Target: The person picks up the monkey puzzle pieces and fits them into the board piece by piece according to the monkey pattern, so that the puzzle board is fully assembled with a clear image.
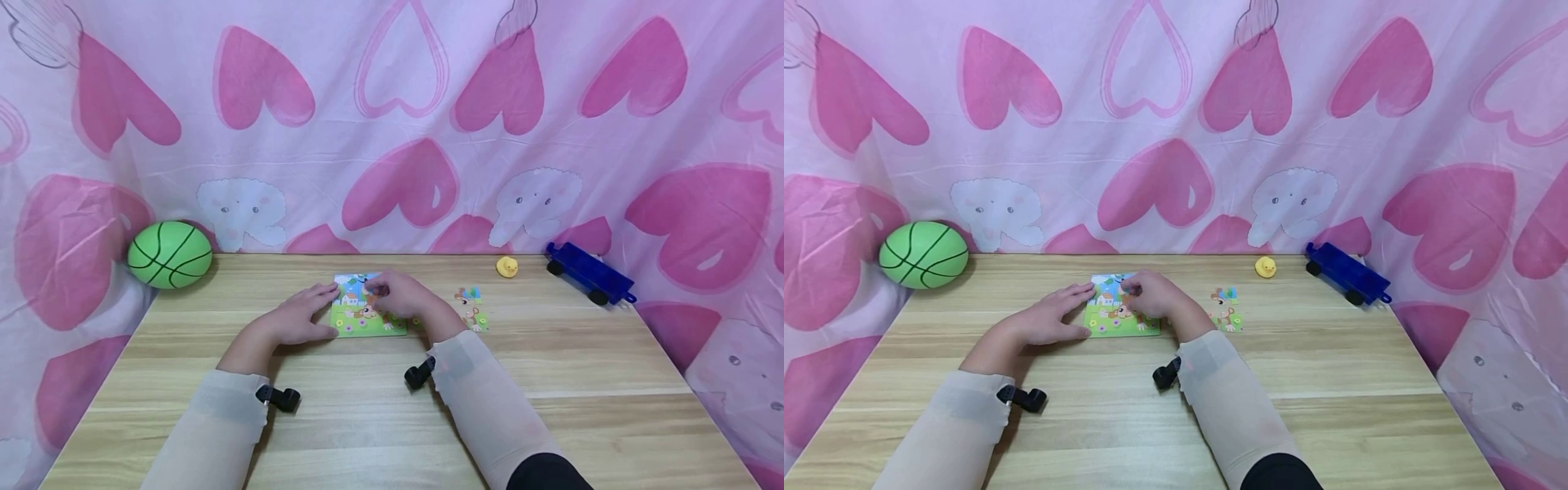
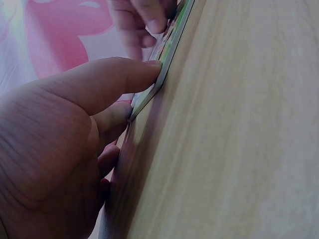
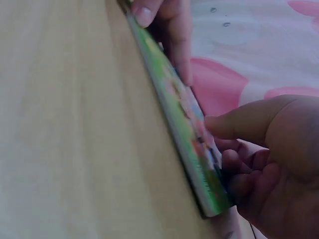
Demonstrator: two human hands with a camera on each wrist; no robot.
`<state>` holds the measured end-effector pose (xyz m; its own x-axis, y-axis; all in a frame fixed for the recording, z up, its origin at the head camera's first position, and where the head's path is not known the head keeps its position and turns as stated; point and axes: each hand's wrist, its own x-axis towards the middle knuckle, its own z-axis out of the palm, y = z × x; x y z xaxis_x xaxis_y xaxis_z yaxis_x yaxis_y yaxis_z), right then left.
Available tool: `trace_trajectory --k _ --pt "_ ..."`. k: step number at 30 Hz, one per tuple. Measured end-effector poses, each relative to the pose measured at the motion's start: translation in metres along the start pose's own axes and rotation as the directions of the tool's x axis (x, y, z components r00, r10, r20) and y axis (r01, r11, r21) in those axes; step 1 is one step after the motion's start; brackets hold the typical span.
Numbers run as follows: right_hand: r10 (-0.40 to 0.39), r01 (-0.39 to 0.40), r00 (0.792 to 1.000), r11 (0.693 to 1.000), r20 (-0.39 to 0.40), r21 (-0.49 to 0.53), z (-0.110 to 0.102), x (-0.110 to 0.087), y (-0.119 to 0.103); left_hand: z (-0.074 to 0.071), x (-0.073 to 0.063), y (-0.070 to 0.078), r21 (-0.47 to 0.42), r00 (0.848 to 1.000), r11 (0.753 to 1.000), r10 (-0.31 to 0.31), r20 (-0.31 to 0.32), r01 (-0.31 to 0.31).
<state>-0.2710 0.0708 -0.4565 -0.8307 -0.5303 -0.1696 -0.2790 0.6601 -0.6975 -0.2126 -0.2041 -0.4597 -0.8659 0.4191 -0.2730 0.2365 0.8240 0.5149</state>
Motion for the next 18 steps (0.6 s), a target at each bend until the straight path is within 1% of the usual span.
trace_trajectory --k 2,4,6,9,12,16,18 --pt "0.006 -0.002 0.999 0.996 -0.043 0.095 -0.004 -0.001 0.001 0.000 0.000 -0.001 0.003 1.000 1.000 0.003 -0.001 -0.003" --pt "-0.001 0.016 0.996 0.985 -0.086 0.174 -0.011 -0.005 0.000 0.001 0.000 -0.002 0.008 1.000 1.000 0.011 -0.005 -0.011" --pt "-0.016 0.041 0.992 0.978 -0.121 0.206 -0.020 -0.012 -0.002 0.002 0.000 -0.002 0.008 1.000 1.000 0.013 -0.008 -0.013" --pt "-0.036 0.067 0.988 0.977 -0.153 0.203 -0.035 -0.026 -0.006 0.004 0.001 -0.002 0.008 1.000 1.000 0.012 -0.010 -0.012" --pt "-0.044 0.076 0.986 0.977 -0.164 0.198 -0.047 -0.040 -0.001 0.004 0.001 -0.002 0.006 1.000 1.000 0.010 -0.011 -0.010" --pt "-0.015 0.047 0.983 0.983 -0.184 0.175 -0.064 -0.060 0.018 0.003 0.001 -0.002 0.007 1.000 1.000 0.014 -0.014 -0.014" --pt "0.019 0.014 0.980 0.986 -0.197 0.165 -0.072 -0.069 0.031 0.003 0.001 -0.002 0.008 1.000 1.000 0.017 -0.018 -0.017"
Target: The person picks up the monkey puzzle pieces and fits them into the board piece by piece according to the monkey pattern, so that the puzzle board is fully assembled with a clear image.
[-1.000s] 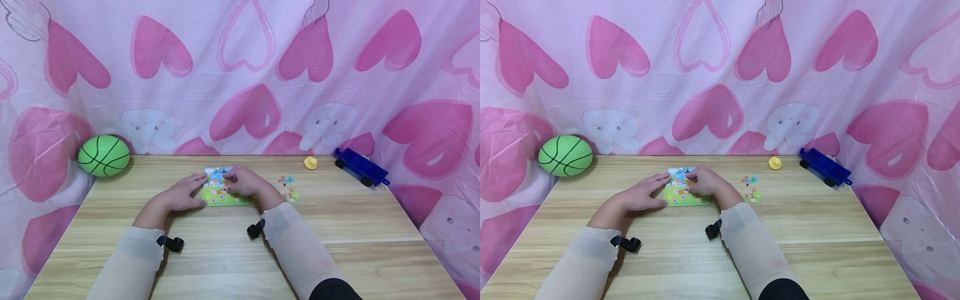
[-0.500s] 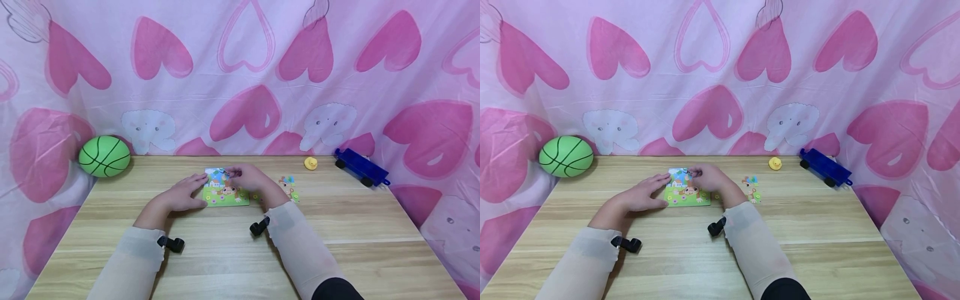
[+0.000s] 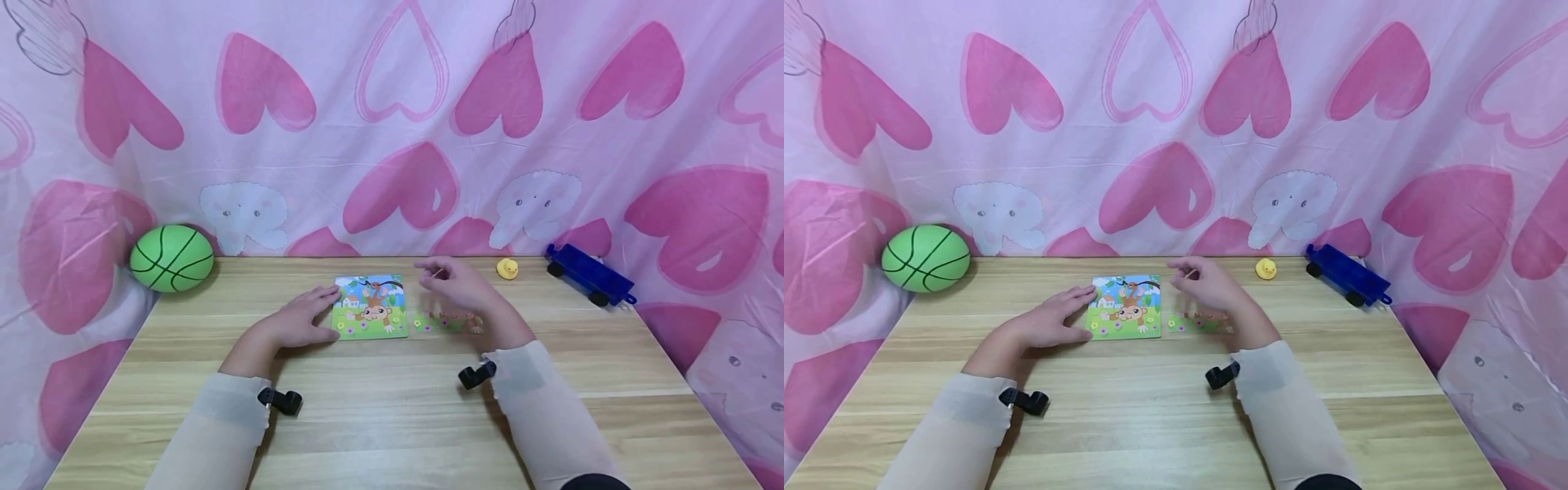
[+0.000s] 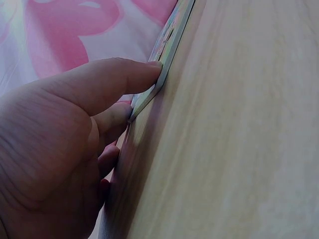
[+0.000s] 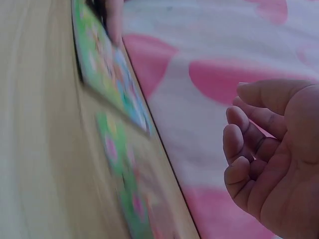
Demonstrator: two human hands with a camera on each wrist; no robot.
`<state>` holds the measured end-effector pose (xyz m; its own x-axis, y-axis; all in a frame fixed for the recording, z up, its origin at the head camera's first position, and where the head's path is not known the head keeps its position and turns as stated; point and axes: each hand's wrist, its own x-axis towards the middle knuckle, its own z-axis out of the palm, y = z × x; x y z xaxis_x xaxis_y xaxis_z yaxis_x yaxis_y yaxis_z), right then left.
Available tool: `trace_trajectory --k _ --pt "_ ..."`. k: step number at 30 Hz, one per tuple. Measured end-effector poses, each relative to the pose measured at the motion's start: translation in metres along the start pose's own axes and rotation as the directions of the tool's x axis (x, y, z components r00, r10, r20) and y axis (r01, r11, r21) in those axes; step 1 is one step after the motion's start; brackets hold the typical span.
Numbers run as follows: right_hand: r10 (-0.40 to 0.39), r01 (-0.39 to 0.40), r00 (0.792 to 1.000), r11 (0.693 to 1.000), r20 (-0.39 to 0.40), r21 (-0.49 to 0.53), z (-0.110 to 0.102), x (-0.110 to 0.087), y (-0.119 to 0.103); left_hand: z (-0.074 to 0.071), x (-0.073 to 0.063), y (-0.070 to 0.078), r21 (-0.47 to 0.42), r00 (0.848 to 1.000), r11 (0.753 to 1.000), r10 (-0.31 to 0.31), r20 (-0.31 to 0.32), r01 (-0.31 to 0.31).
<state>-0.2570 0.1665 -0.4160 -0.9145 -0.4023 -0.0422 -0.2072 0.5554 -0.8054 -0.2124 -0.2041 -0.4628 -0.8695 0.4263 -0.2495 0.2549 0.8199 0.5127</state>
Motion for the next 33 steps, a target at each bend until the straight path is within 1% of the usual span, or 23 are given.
trace_trajectory --k 4,6,8,10,12,15,17,20,25,33 --pt "0.079 -0.079 0.996 0.997 -0.033 0.019 -0.022 -0.015 0.022 0.000 0.000 0.000 0.000 1.000 1.000 -0.011 0.004 0.011" --pt "0.099 -0.098 0.994 0.995 -0.054 0.025 -0.031 -0.021 0.032 0.001 -0.001 0.000 0.000 1.000 1.000 -0.020 0.008 0.020" --pt "0.116 -0.116 0.990 0.993 -0.078 0.008 -0.038 -0.025 0.041 0.000 -0.001 0.000 0.000 1.000 1.000 -0.023 0.011 0.023" --pt "0.131 -0.131 0.987 0.991 -0.094 0.005 -0.042 -0.027 0.049 0.000 -0.002 0.000 -0.005 1.000 1.000 -0.020 0.006 0.020" --pt "0.164 -0.164 0.981 0.986 -0.100 0.006 -0.045 -0.027 0.055 -0.001 -0.002 0.001 -0.007 1.000 1.000 -0.015 0.000 0.015" --pt "0.213 -0.213 0.973 0.977 -0.087 0.004 -0.046 -0.026 0.064 0.000 -0.002 0.000 -0.007 1.000 1.000 -0.010 -0.001 0.010" --pt "0.241 -0.243 0.967 0.970 -0.078 -0.017 -0.046 -0.025 0.070 0.000 -0.001 0.000 -0.003 1.000 1.000 -0.011 0.002 0.011" --pt "0.238 -0.243 0.969 0.968 -0.073 -0.064 -0.046 -0.024 0.077 0.001 0.000 -0.001 -0.002 1.000 1.000 -0.013 0.000 0.013" --pt "0.200 -0.206 0.977 0.973 -0.070 -0.104 -0.047 -0.024 0.087 0.001 0.000 -0.001 -0.008 1.000 1.000 -0.018 -0.002 0.018" --pt "0.214 -0.216 0.976 0.970 -0.034 -0.109 -0.049 -0.023 0.095 -0.001 -0.002 0.002 -0.013 1.000 1.000 -0.023 0.006 0.023"
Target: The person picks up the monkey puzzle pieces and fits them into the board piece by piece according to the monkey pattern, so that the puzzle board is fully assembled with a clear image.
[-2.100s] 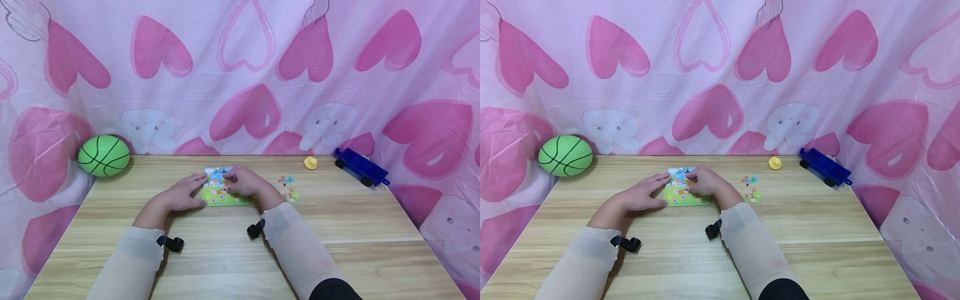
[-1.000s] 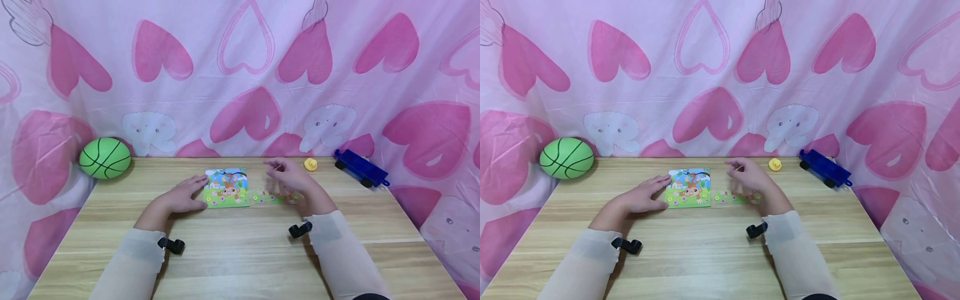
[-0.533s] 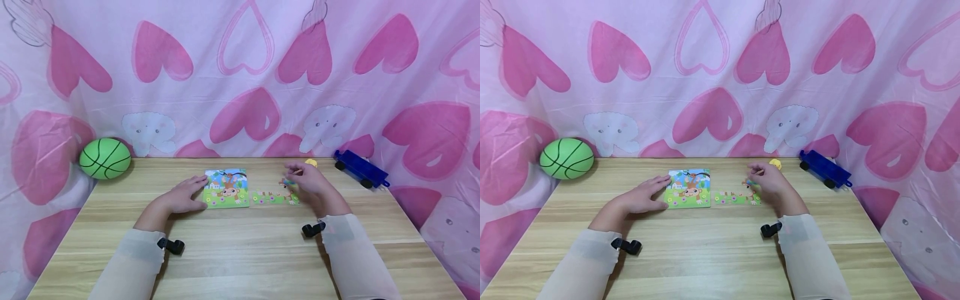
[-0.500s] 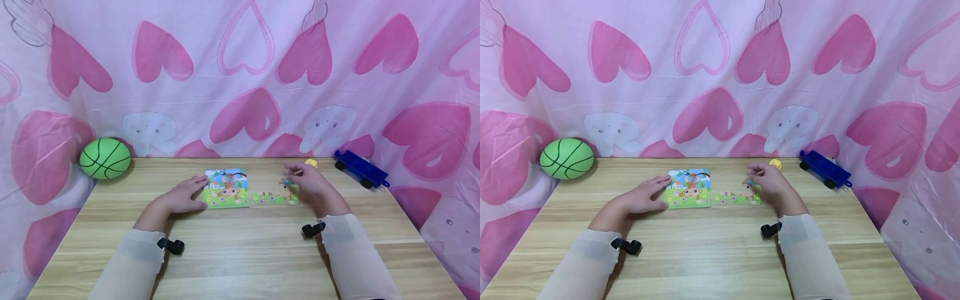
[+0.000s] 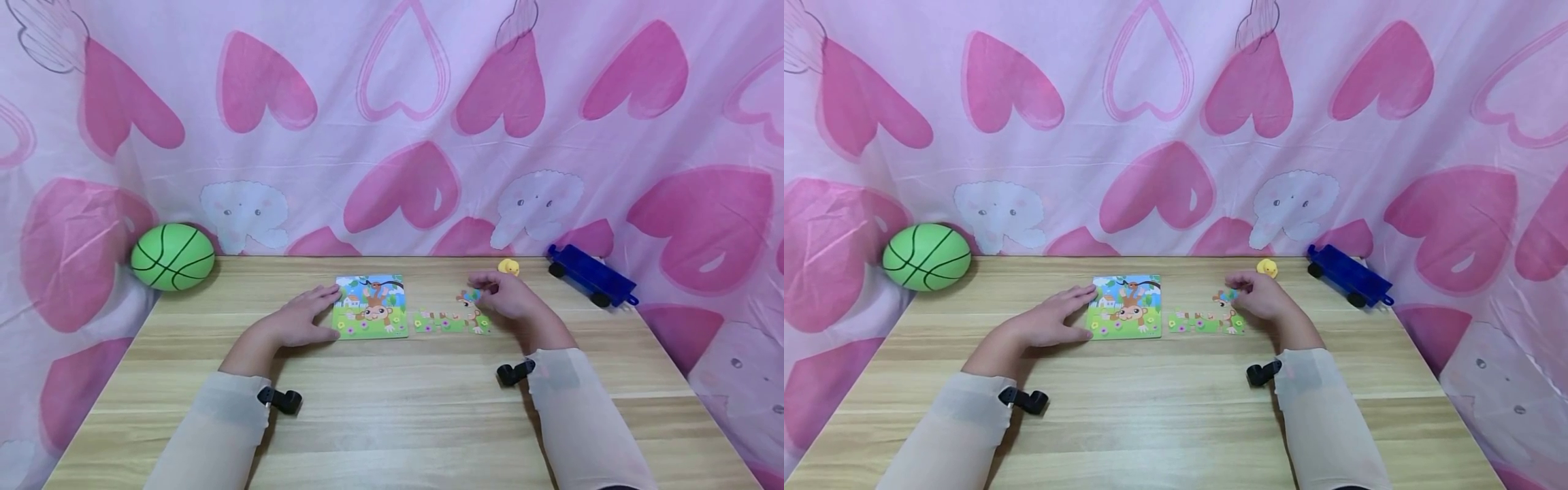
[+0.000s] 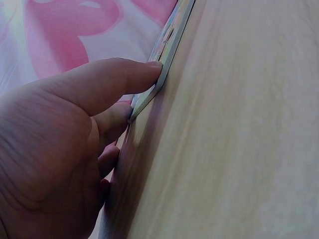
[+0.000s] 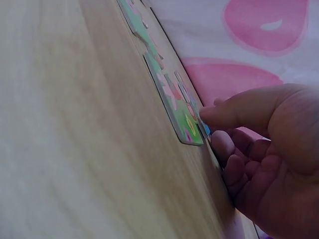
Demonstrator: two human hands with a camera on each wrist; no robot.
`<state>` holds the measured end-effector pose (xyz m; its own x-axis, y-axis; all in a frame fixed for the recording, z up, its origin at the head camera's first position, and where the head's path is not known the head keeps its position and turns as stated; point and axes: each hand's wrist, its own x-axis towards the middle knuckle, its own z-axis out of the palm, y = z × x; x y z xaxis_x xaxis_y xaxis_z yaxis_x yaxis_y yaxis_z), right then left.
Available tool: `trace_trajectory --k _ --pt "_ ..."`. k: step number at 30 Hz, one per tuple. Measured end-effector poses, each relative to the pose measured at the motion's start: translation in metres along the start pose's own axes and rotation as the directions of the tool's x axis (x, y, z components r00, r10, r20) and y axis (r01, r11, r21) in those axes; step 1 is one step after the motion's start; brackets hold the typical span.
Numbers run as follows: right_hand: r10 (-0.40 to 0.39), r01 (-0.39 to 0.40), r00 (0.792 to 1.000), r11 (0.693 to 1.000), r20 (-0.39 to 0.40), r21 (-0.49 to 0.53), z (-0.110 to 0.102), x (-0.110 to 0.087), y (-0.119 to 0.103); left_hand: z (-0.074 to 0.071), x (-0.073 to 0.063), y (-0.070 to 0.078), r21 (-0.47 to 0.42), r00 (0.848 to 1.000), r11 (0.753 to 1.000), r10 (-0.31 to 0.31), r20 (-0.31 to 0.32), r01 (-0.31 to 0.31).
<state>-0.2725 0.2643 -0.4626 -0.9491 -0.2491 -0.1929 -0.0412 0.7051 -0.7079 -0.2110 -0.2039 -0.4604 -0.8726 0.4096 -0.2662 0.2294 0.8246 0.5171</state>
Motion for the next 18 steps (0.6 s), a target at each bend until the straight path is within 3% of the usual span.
trace_trajectory --k 10,18 --pt "0.056 -0.056 0.998 0.998 0.010 0.012 0.0012 0.0019 -0.0013 0.0019 0.0010 0.0004 0.004 1.000 1.000 0.003 0.002 -0.003" --pt "0.046 -0.047 0.999 0.998 -0.017 -0.029 0.0036 0.0002 -0.0051 0.0005 -0.0017 0.0022 -0.002 1.000 1.000 0.004 -0.004 -0.004"
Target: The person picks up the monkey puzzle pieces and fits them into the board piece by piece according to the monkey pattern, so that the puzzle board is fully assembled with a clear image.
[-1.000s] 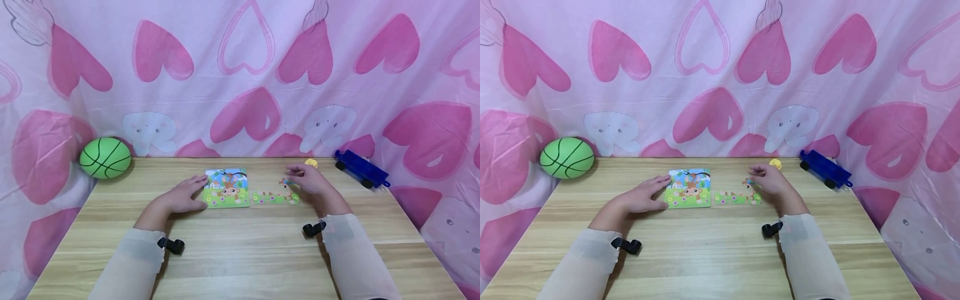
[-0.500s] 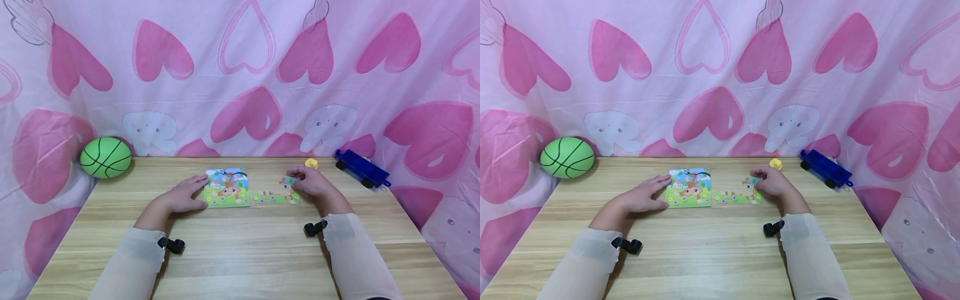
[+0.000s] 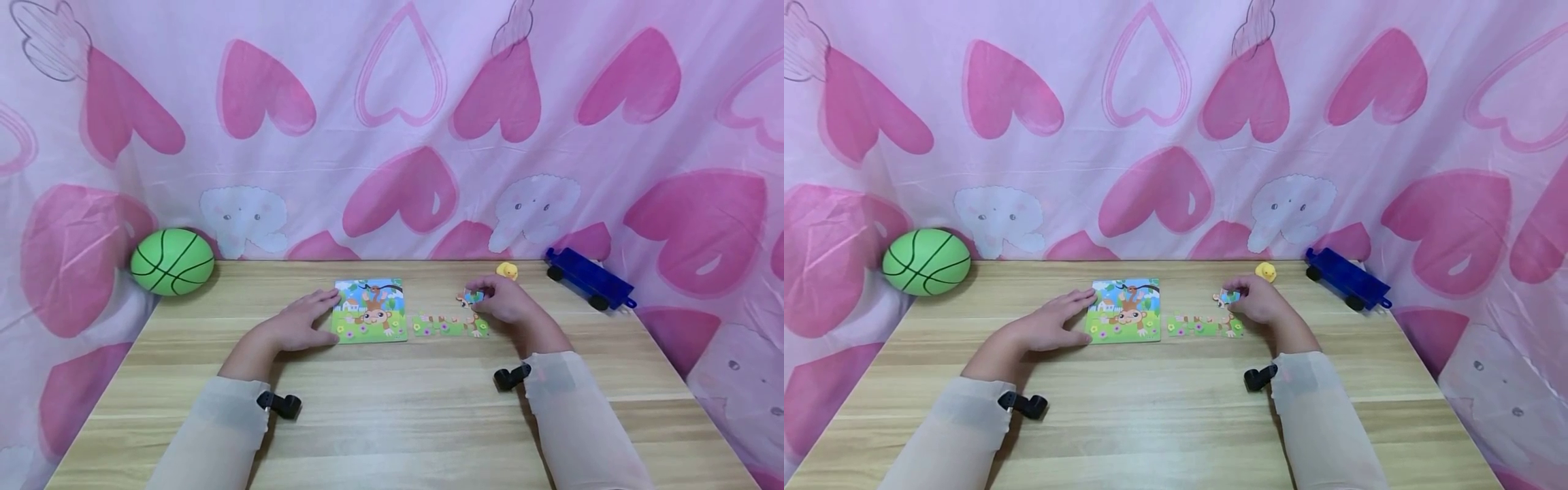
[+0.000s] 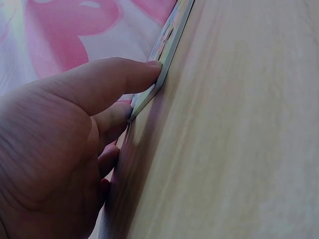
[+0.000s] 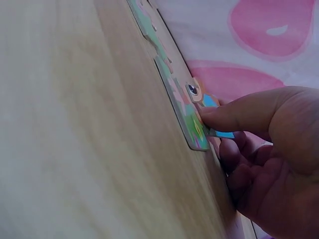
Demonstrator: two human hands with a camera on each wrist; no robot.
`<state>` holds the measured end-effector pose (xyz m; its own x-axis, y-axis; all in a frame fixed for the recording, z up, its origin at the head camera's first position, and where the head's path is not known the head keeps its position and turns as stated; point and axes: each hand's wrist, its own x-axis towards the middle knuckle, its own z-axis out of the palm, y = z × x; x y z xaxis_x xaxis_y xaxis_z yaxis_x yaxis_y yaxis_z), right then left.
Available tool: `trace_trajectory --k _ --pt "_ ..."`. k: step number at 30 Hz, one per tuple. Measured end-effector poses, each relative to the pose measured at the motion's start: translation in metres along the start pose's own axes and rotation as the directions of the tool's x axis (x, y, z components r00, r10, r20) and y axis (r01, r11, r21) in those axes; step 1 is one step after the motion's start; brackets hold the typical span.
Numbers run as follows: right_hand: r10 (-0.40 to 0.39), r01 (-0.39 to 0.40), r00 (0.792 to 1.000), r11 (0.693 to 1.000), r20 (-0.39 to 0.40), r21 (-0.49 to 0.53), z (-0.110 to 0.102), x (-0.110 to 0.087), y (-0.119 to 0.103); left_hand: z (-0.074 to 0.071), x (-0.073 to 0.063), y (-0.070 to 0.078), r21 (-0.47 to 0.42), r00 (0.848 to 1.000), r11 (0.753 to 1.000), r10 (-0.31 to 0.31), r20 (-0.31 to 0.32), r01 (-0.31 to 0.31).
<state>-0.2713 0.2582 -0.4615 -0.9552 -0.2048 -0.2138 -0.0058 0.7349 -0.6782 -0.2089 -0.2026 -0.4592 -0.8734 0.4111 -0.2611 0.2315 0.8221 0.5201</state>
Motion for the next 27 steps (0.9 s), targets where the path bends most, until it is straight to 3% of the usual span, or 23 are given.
trace_trajectory --k 7,14,19,27 --pt "-0.002 0.002 1.000 1.000 -0.020 0.001 0.002 -0.003 -0.001 0.002 -0.001 0.001 -0.002 1.000 1.000 -0.011 0.003 0.011" --pt "-0.063 0.064 0.997 0.998 -0.040 0.012 0.005 -0.005 -0.011 0.002 0.001 0.001 0.001 1.000 1.000 -0.004 -0.001 0.004" --pt "-0.086 0.086 0.996 0.992 -0.006 0.089 0.013 -0.007 -0.033 0.001 0.002 0.000 0.006 1.000 1.000 -0.002 -0.001 0.002" --pt "-0.199 0.199 0.980 0.980 0.025 -0.004 0.040 -0.005 -0.074 0.001 0.003 -0.001 0.010 1.000 1.000 -0.006 0.007 0.006"
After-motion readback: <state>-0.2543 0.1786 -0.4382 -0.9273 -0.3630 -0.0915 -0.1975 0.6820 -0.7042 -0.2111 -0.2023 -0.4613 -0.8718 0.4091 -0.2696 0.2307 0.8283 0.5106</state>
